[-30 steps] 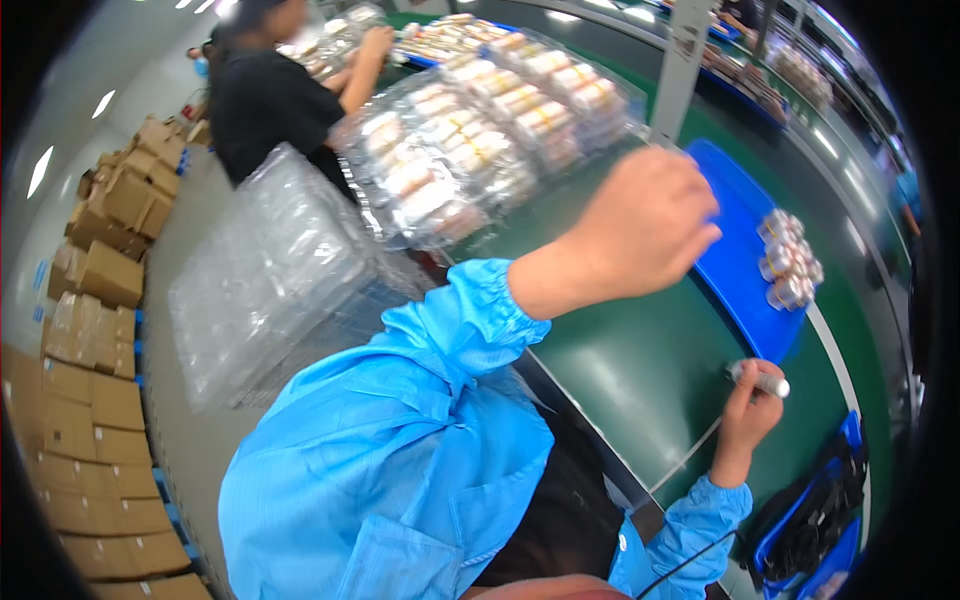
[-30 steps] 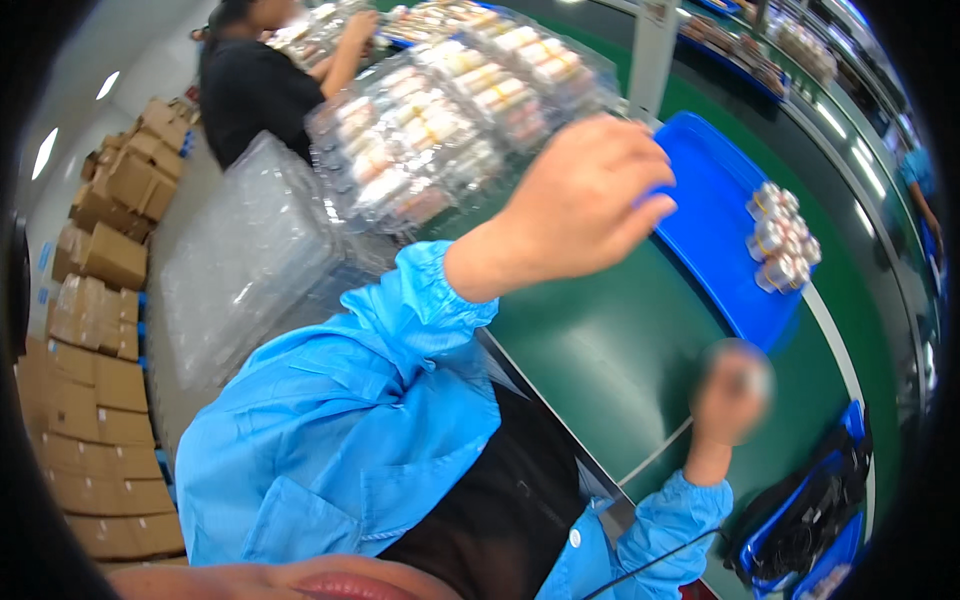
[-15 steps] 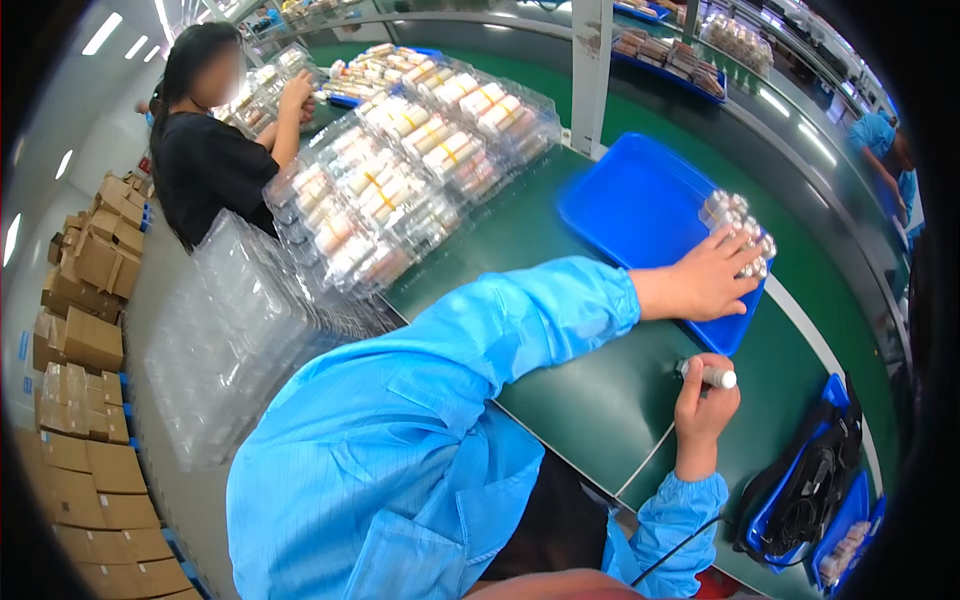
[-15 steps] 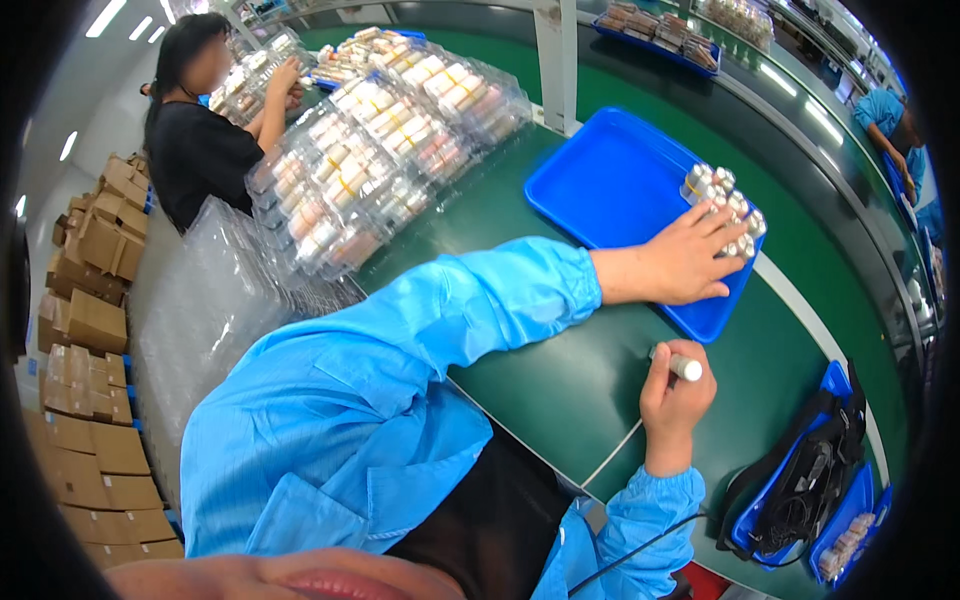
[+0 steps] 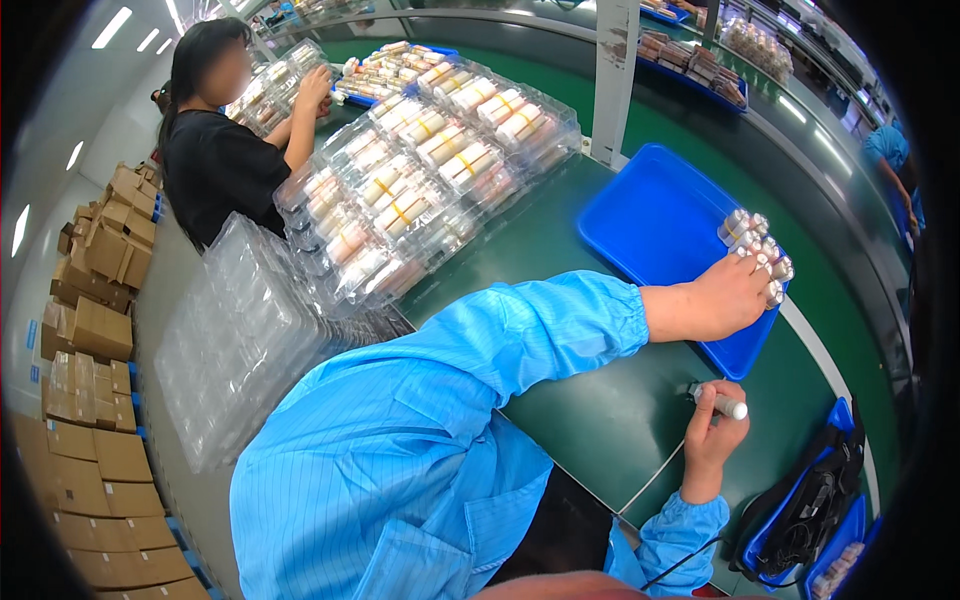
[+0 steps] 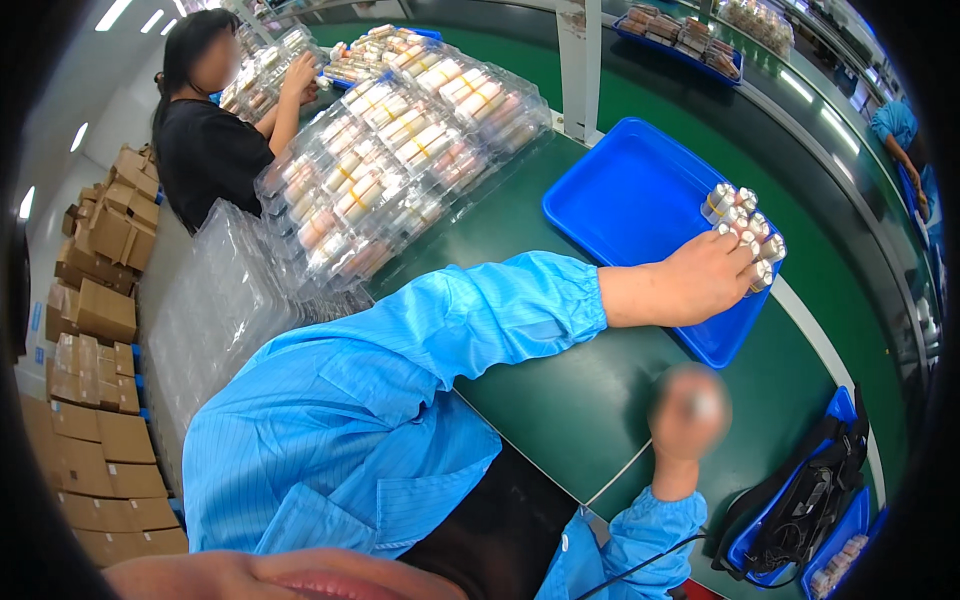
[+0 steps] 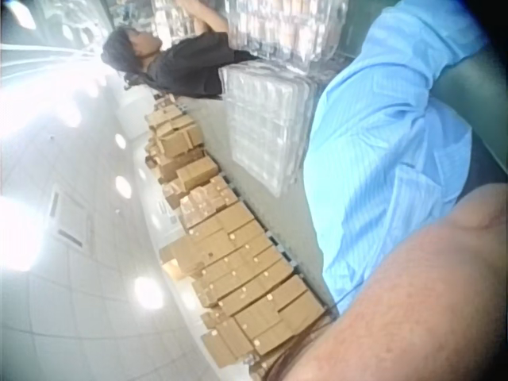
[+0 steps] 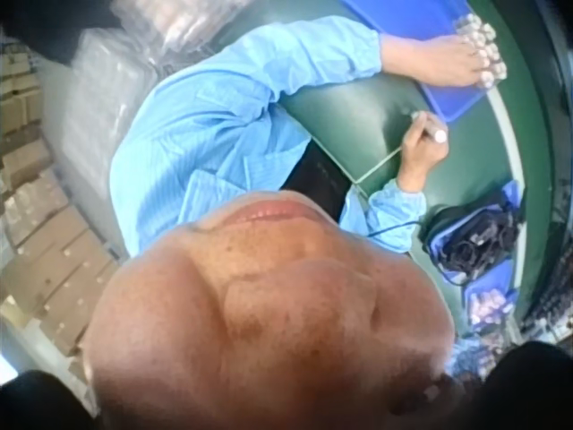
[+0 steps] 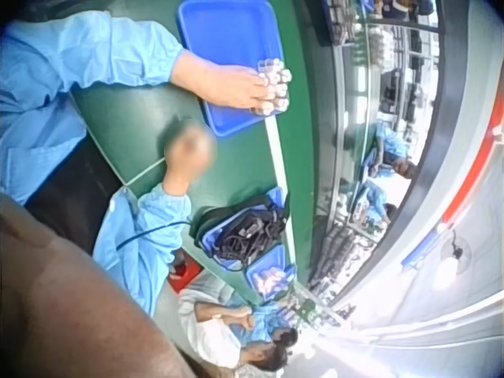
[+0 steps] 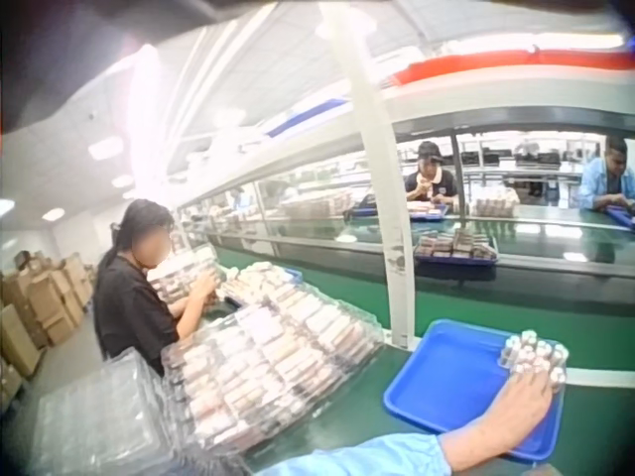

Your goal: Assembling small components using a handheld dispenser at a factory workbench.

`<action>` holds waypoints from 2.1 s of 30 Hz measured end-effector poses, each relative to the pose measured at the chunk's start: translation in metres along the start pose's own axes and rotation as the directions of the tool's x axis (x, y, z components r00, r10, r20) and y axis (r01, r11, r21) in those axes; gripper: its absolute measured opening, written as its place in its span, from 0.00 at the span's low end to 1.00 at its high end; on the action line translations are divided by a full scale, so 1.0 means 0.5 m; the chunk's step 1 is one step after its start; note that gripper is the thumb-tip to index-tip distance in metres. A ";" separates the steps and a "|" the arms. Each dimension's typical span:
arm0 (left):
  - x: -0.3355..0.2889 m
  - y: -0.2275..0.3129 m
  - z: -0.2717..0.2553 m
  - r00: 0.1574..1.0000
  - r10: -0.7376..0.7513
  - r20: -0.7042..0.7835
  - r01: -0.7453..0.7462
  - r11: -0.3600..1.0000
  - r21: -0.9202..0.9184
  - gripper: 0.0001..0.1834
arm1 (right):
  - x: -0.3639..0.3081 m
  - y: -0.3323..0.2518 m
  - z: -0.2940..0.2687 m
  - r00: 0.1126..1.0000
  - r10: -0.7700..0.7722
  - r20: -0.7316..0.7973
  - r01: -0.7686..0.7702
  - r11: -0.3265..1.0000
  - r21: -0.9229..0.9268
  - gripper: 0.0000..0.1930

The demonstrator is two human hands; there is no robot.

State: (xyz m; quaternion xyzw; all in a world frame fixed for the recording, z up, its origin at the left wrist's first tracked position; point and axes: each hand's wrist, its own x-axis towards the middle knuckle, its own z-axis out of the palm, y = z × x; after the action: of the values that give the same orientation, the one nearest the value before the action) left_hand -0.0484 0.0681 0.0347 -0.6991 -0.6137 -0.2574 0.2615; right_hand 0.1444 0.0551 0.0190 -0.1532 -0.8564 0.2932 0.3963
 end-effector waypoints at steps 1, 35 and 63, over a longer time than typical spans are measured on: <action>-0.001 -0.003 -0.002 0.994 0.014 -0.109 -0.012 1.000 0.017 0.16 | -0.002 0.006 0.001 1.000 0.023 -0.005 -0.023 1.000 0.007 0.07; -0.064 -0.075 -0.115 0.923 -0.282 0.263 0.341 0.916 -0.212 0.11 | -0.024 0.031 -0.008 0.995 0.094 -0.037 -0.095 0.995 -0.028 0.07; -0.177 0.069 -0.093 0.925 0.064 0.376 0.223 0.710 -0.668 0.40 | -0.010 0.075 -0.007 0.976 0.160 -0.145 -0.159 0.987 0.024 0.11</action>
State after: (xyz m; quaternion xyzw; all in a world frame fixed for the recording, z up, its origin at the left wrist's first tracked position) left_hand -0.0262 -0.0311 0.0067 -0.7534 -0.5383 -0.3442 -0.1552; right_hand 0.1513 0.0832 -0.0052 -0.2400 -0.8081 0.3175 0.4342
